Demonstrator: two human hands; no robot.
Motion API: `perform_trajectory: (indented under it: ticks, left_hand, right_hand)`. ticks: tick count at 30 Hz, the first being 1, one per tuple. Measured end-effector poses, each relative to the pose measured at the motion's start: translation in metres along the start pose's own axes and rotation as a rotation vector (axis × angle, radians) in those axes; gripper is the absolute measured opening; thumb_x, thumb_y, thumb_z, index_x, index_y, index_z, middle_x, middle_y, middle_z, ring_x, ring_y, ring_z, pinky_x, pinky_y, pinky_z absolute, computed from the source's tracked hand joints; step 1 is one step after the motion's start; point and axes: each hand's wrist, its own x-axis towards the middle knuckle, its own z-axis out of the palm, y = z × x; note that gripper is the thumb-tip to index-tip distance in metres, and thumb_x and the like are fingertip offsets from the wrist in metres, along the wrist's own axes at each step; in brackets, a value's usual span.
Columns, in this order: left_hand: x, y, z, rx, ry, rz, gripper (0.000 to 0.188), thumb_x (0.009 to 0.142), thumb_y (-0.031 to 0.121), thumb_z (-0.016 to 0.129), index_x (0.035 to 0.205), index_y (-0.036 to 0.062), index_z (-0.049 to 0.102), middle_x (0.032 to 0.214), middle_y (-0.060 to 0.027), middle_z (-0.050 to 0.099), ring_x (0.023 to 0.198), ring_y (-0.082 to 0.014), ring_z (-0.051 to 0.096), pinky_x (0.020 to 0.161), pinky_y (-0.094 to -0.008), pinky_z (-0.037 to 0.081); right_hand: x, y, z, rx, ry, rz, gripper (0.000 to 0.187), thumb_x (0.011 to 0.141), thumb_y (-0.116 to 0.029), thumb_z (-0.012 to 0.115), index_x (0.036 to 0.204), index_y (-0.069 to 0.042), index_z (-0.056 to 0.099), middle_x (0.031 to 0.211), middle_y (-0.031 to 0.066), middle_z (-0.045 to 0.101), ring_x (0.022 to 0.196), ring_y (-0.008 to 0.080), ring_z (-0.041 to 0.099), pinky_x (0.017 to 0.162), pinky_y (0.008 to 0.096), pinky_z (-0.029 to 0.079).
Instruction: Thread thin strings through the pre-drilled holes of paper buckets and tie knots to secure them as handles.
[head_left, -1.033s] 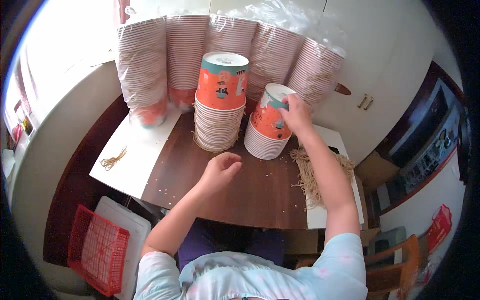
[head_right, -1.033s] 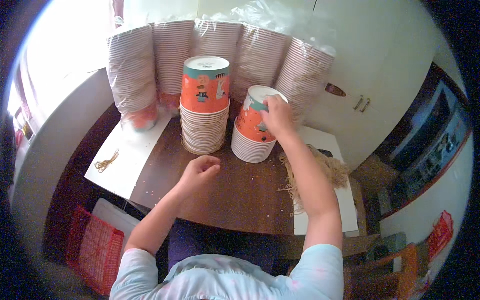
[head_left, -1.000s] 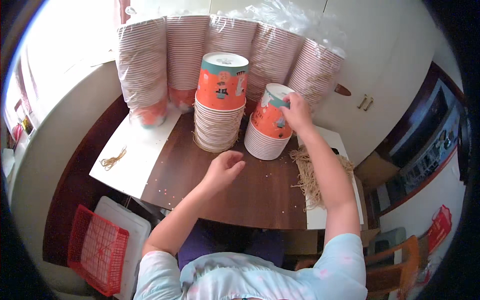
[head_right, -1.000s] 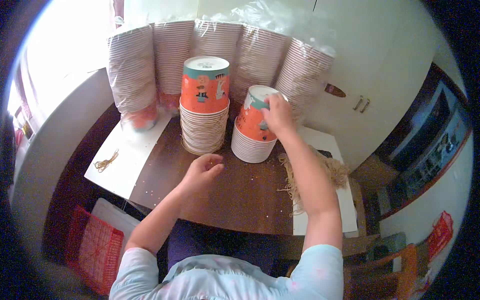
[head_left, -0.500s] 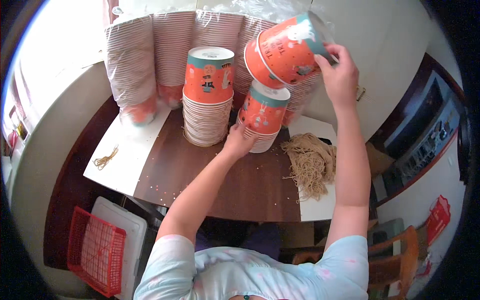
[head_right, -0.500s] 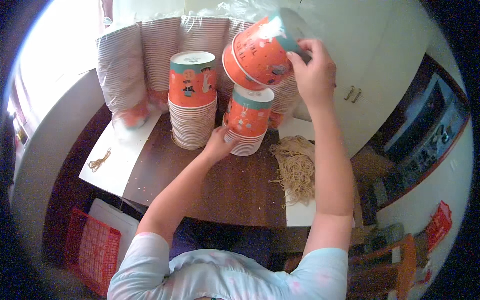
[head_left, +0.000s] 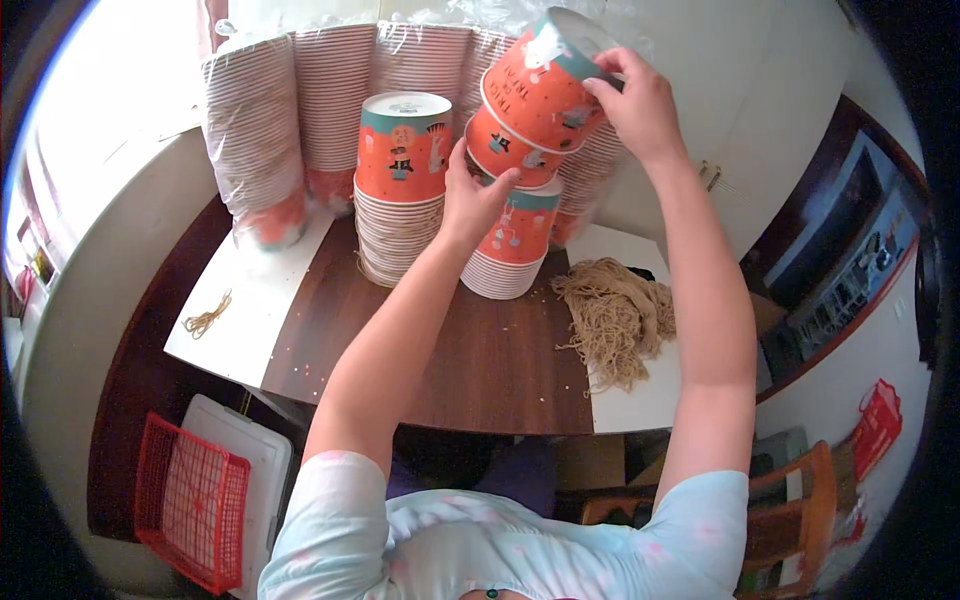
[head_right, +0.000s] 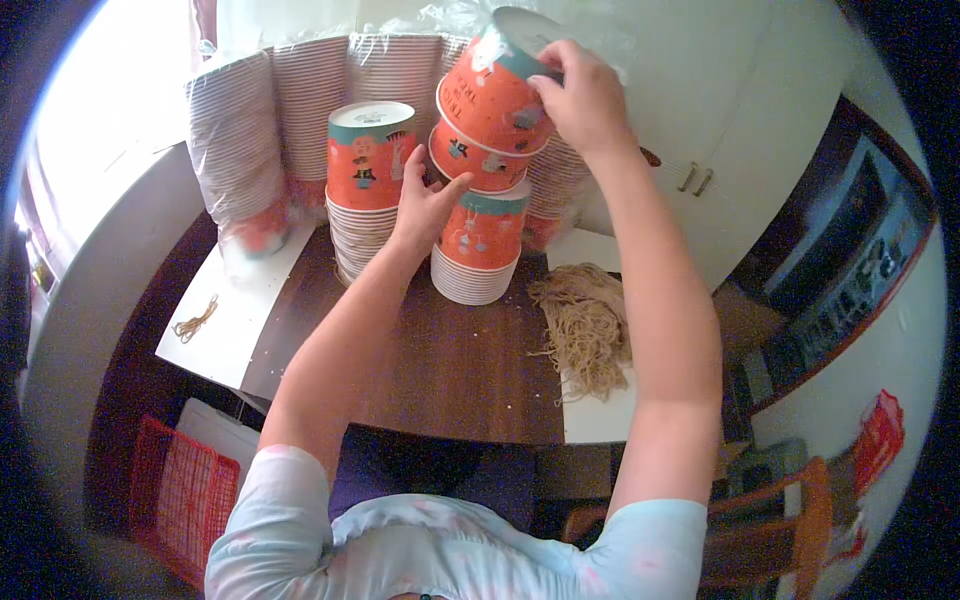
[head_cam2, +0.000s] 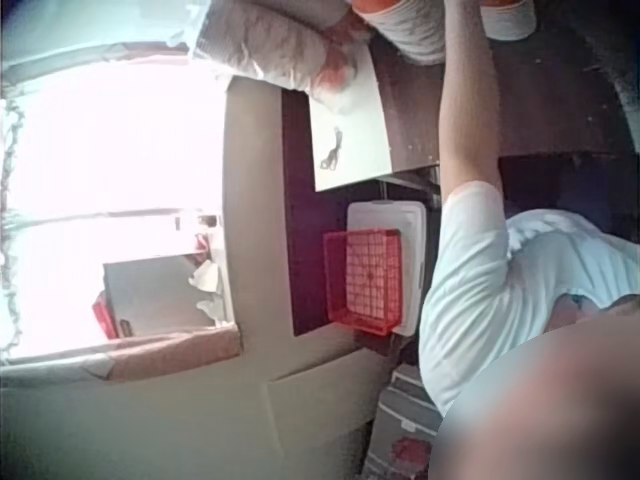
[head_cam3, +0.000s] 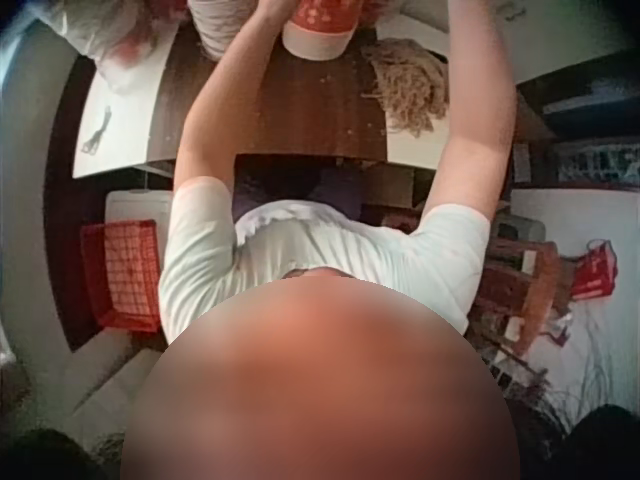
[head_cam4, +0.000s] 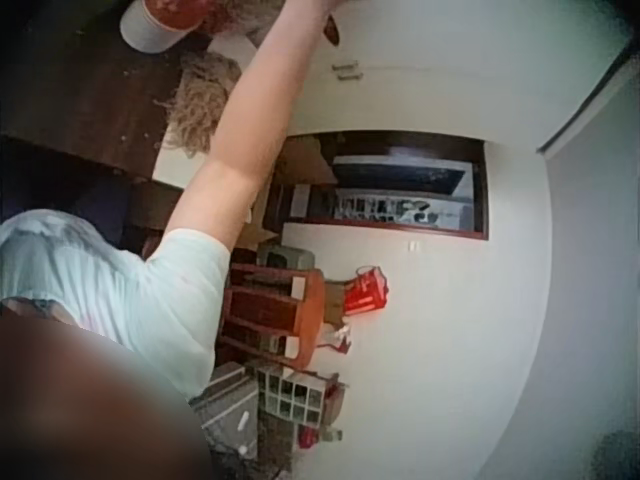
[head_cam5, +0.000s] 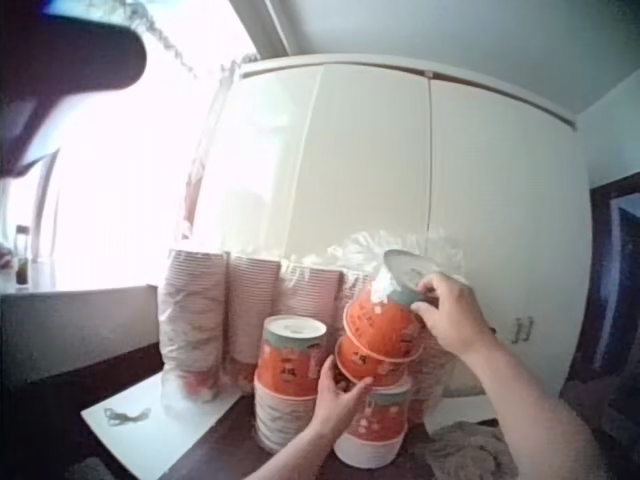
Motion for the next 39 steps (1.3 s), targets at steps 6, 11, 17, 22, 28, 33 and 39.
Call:
perform_trajectory:
  ticks: [6, 11, 17, 22, 28, 33, 39]
  left_hand:
    - [0.0, 0.003, 0.024, -0.051, -0.15, -0.314, 0.083, 0.076, 0.02, 0.078, 0.138, -0.0044, 0.028, 0.126, -0.0172, 0.05, 0.113, -0.0227, 0.052, 0.093, -0.0324, 0.045]
    - [0.004, 0.005, 0.021, -0.238, -0.033, -0.356, 0.086, 0.074, 0.023, 0.078, 0.139, -0.0026, 0.027, 0.127, -0.0164, 0.05, 0.106, -0.0194, 0.053, 0.083, -0.0332, 0.044]
    - [0.005, 0.011, 0.014, -0.279, -0.044, -0.332, 0.074, 0.074, 0.018, 0.075, 0.133, -0.0025, 0.034, 0.118, -0.0135, 0.057, 0.1, -0.0187, 0.056, 0.08, -0.0315, 0.044]
    - [-0.022, -0.016, -0.001, 0.597, 0.033, -0.272, 0.08, 0.065, 0.03, 0.076, 0.129, -0.0045, 0.042, 0.125, -0.0248, 0.048, 0.116, -0.0341, 0.049, 0.098, -0.0439, 0.041]
    - [-0.041, -0.028, 0.01, 0.723, -0.27, -0.031, 0.081, 0.068, 0.036, 0.075, 0.134, 0.0054, 0.04, 0.132, -0.022, 0.045, 0.12, -0.0396, 0.045, 0.101, -0.0452, 0.038]
    - [-0.05, -0.023, -0.036, 0.636, -0.238, 0.061, 0.058, 0.074, 0.026, 0.072, 0.122, -0.002, 0.054, 0.116, -0.0247, 0.058, 0.105, -0.0376, 0.057, 0.091, -0.0435, 0.045]
    - [-0.134, 0.077, -0.064, 0.31, -0.401, 0.362, 0.043, 0.074, 0.014, 0.069, 0.114, 0.0048, 0.056, 0.122, -0.0143, 0.053, 0.124, -0.0351, 0.04, 0.101, -0.0461, 0.033]
  right_hand:
    - [-0.001, 0.009, 0.006, -0.097, -0.072, 0.097, 0.024, 0.077, -0.017, 0.068, 0.097, -0.005, 0.061, 0.091, 0.0151, 0.067, 0.086, 0.033, 0.064, 0.076, 0.0408, 0.05]
    - [0.014, -0.002, 0.0, -0.134, -0.028, 0.139, 0.023, 0.075, -0.017, 0.068, 0.094, -0.005, 0.062, 0.089, 0.0147, 0.067, 0.085, 0.033, 0.064, 0.077, 0.0412, 0.05]
    - [0.021, 0.012, 0.017, -0.117, -0.019, 0.077, 0.023, 0.077, -0.016, 0.069, 0.094, -0.002, 0.061, 0.083, 0.0126, 0.068, 0.076, 0.026, 0.065, 0.071, 0.0361, 0.051]
    - [-0.013, 0.01, 0.038, -0.136, -0.173, 0.227, 0.019, 0.076, -0.011, 0.068, 0.091, -0.001, 0.061, 0.08, 0.0134, 0.067, 0.073, 0.025, 0.066, 0.07, 0.036, 0.051]
    - [0.008, 0.003, -0.028, -0.163, 0.193, 0.057, 0.027, 0.076, -0.021, 0.07, 0.094, -0.002, 0.064, 0.093, 0.0185, 0.067, 0.084, 0.034, 0.065, 0.075, 0.0403, 0.052]
    - [-0.053, -0.027, -0.065, 0.299, 0.475, 0.243, 0.025, 0.081, -0.019, 0.071, 0.092, 0.0, 0.061, 0.088, 0.0076, 0.065, 0.076, 0.0166, 0.061, 0.07, 0.0304, 0.049]
    - [-0.293, -0.056, -0.001, 1.503, 0.465, 1.229, 0.032, 0.087, -0.009, 0.06, 0.119, -0.007, 0.052, 0.115, 0.0074, 0.06, 0.104, 0.021, 0.058, 0.089, 0.0376, 0.049]
